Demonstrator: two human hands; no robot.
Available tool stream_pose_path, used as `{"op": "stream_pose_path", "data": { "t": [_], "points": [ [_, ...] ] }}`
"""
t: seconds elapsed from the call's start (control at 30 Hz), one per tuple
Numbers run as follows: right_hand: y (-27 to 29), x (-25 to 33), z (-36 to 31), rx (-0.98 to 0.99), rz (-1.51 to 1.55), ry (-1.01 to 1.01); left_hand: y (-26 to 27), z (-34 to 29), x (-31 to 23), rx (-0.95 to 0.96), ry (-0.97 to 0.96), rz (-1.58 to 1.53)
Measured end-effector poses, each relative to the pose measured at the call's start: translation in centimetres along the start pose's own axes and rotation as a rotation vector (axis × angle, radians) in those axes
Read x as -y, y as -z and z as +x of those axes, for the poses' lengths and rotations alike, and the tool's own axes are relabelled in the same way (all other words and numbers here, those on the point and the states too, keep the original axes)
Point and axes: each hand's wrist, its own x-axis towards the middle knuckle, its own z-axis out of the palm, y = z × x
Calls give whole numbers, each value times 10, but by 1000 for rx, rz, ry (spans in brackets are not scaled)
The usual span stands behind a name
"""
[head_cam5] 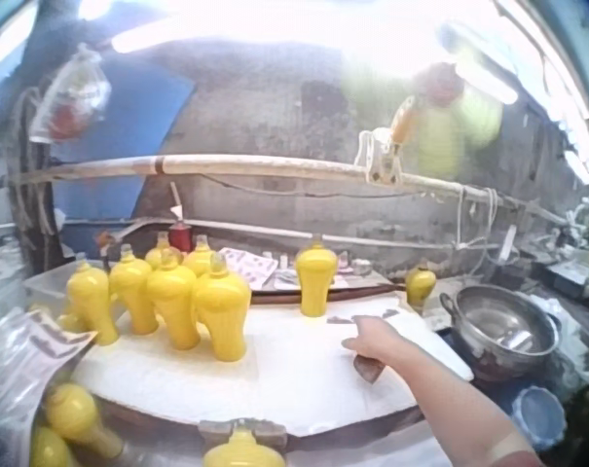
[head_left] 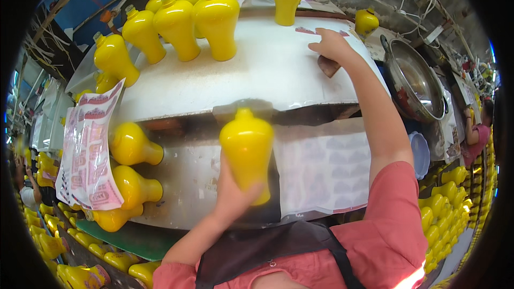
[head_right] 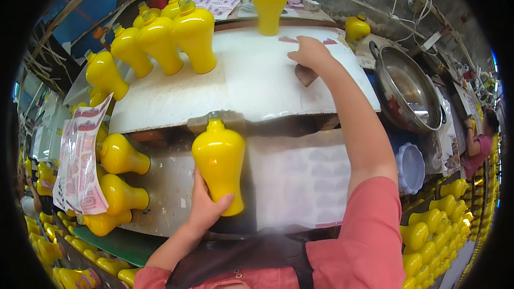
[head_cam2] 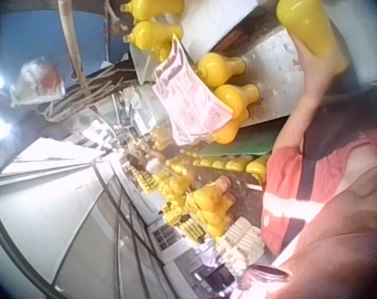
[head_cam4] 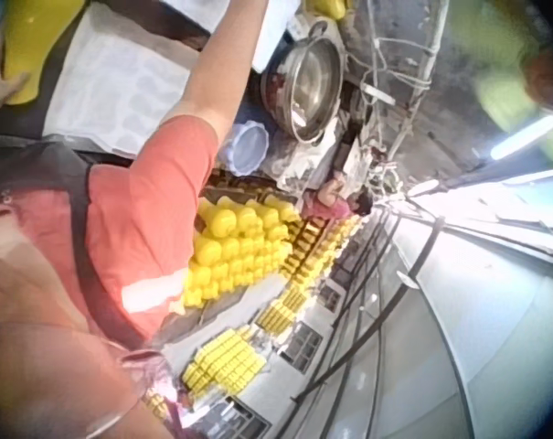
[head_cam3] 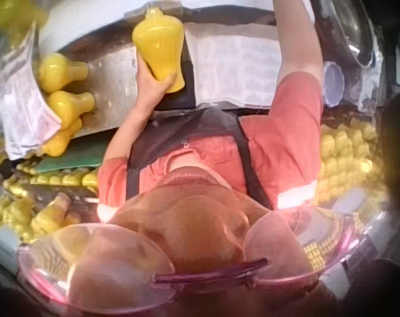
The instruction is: The person repeatedly picks up yellow plastic bottles, applies a printed label to the body, smooths it, and places the bottle on a nearby table. The person also peels a clear plastic cap cover from the bottle neck and sets it aside. The process is repeated for multiple bottles.
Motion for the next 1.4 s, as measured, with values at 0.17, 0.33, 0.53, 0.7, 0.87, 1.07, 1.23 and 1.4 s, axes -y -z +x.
{"op": "stream_pose_path", "data": {
  "t": [0.17, 0.33, 0.53, 0.7, 0.87, 1.07, 1.23, 1.4],
  "points": [
    [-29, 5, 46, 110, -75, -67, 0, -1, 2, -18, 26, 34],
    [-29, 4, 45, 143, -279, -84, 0, -2, 5, -27, 32, 16],
    [4, 14, -27, 245, -292, 89, 1, -4, 14, -49, -9, 50],
    [28, 26, -110, 293, -245, 273, 0, -4, 14, -47, -3, 27],
    [23, 36, -138, 152, -156, 311, -1, -6, 15, -60, 23, 41],
    [-1, 48, -180, -86, -87, 350, -4, -8, 20, -104, -158, -6],
    [-6, 43, -184, -35, -65, 296, -6, -4, 15, -85, -26, -72],
    [-7, 36, -160, -83, -70, 373, -5, -3, 7, -76, -8, -114]
  ]
}}
